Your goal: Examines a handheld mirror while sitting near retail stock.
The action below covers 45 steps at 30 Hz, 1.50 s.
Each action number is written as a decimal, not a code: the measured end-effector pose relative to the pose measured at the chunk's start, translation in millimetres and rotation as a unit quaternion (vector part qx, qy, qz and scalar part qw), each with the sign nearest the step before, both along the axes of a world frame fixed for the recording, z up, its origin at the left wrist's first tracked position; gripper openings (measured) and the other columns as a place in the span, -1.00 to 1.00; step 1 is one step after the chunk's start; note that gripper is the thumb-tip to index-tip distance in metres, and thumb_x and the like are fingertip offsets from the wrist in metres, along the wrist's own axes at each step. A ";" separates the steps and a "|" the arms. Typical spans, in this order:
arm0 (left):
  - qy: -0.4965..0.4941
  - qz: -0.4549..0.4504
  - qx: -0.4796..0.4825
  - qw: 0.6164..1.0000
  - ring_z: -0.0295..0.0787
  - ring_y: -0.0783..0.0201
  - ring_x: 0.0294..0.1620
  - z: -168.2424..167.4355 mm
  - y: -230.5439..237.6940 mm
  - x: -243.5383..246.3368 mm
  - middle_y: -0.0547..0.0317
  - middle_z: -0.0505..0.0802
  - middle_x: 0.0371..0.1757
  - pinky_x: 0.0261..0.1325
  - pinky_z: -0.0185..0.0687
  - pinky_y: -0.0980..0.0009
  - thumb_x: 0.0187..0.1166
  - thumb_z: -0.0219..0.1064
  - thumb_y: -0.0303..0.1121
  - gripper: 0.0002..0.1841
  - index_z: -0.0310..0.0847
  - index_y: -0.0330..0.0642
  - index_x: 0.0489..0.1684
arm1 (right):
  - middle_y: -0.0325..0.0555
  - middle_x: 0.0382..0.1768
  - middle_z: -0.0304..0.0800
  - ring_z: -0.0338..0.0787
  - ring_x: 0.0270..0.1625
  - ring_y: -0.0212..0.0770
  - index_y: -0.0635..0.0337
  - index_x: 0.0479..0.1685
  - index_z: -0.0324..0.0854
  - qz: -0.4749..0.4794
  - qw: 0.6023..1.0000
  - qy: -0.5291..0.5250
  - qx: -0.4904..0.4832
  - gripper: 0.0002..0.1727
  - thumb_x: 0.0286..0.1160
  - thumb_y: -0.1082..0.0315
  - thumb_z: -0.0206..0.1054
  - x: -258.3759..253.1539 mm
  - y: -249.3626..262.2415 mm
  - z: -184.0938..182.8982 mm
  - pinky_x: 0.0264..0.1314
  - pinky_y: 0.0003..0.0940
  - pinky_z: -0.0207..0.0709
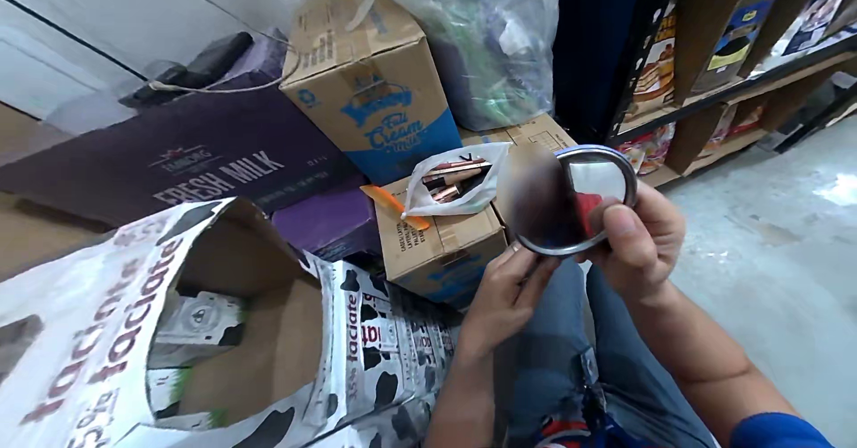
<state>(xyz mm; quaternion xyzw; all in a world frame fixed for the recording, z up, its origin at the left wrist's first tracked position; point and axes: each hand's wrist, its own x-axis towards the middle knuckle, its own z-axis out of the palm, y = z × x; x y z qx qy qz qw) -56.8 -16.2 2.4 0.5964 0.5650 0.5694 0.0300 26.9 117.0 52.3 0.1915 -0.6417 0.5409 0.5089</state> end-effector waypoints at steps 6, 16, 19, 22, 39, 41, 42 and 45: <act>0.019 0.177 0.099 0.979 0.62 0.57 0.11 -23.8 23.0 4.0 0.20 0.70 -0.06 0.29 0.48 0.68 0.49 0.48 -0.37 -0.75 0.52 -0.15 -0.01 | -0.62 -0.58 0.54 0.51 -0.52 -0.81 -0.03 -0.23 0.56 -0.010 0.999 -0.002 -0.051 -0.76 0.84 0.27 0.05 -15.3 -5.4 -11.5 -0.46 -0.85 0.45; 0.023 0.047 -0.015 0.999 0.71 0.43 0.30 -2.3 7.3 -2.2 -0.08 0.86 0.12 0.49 0.47 0.54 0.75 0.20 -0.40 -0.71 0.73 -0.48 0.11 | -0.63 -0.54 0.59 0.55 -0.48 -0.82 -0.06 -0.23 0.60 -0.005 1.000 -0.013 -0.022 -0.76 0.83 0.22 0.08 -9.1 3.1 -8.8 -0.43 -0.86 0.48; 0.024 0.087 0.014 0.996 0.71 0.45 0.25 -6.3 13.4 2.7 -0.01 0.87 0.07 0.45 0.49 0.56 0.73 0.23 -0.37 -0.72 0.74 -0.43 0.12 | -0.64 -0.55 0.57 0.55 -0.50 -0.82 -0.07 -0.24 0.59 -0.020 0.999 -0.007 -0.027 -0.76 0.83 0.22 0.08 -10.0 4.3 -9.7 -0.44 -0.86 0.49; 0.056 0.145 0.049 0.987 0.75 0.38 0.18 -12.7 20.6 7.3 -0.05 0.88 0.01 0.41 0.51 0.56 0.69 0.29 -0.37 -0.73 0.75 -0.43 0.07 | -0.64 -0.59 0.54 0.51 -0.54 -0.81 -0.08 -0.27 0.57 -0.035 0.999 -0.003 -0.035 -0.76 0.83 0.23 0.08 -12.7 7.5 -10.3 -0.49 -0.84 0.47; 0.151 0.445 -0.100 0.877 0.65 -0.40 0.33 -6.4 11.4 -82.5 -0.31 0.83 0.18 0.38 0.49 -0.23 0.66 0.31 -0.43 -0.71 0.75 -0.38 0.21 | -0.45 -0.49 0.60 0.62 -0.38 -0.73 0.14 -0.26 0.52 -0.050 0.992 -0.057 0.098 -0.66 0.88 0.16 0.01 3.4 44.2 -10.8 -0.29 -0.77 0.56; 0.127 0.443 -0.148 0.875 0.60 -0.40 0.39 -4.7 18.7 -88.0 -0.33 0.79 0.24 0.42 0.46 -0.22 0.68 0.28 -0.47 -0.72 0.75 -0.36 0.24 | -0.44 -0.50 0.60 0.60 -0.38 -0.74 0.17 -0.25 0.51 -0.046 0.993 -0.053 0.099 -0.66 0.88 0.18 0.00 7.5 45.1 -7.6 -0.28 -0.79 0.53; 0.117 0.433 -0.168 0.878 0.59 -0.40 0.42 -4.0 22.2 -88.2 -0.35 0.77 0.28 0.46 0.44 -0.23 0.70 0.24 -0.50 -0.71 0.75 -0.35 0.26 | -0.45 -0.49 0.59 0.59 -0.38 -0.76 0.16 -0.25 0.51 -0.048 0.992 -0.052 0.100 -0.66 0.88 0.18 0.00 9.5 45.5 -6.0 -0.28 -0.80 0.52; 0.104 0.411 -0.200 0.883 0.60 -0.35 0.45 -6.2 28.5 -87.0 -0.31 0.75 0.35 0.50 0.45 -0.18 0.70 0.16 -0.58 -0.67 0.73 -0.31 0.31 | -0.45 -0.50 0.58 0.59 -0.38 -0.77 0.17 -0.27 0.51 -0.054 0.992 -0.048 0.105 -0.67 0.87 0.20 0.01 13.9 47.2 -2.3 -0.28 -0.82 0.51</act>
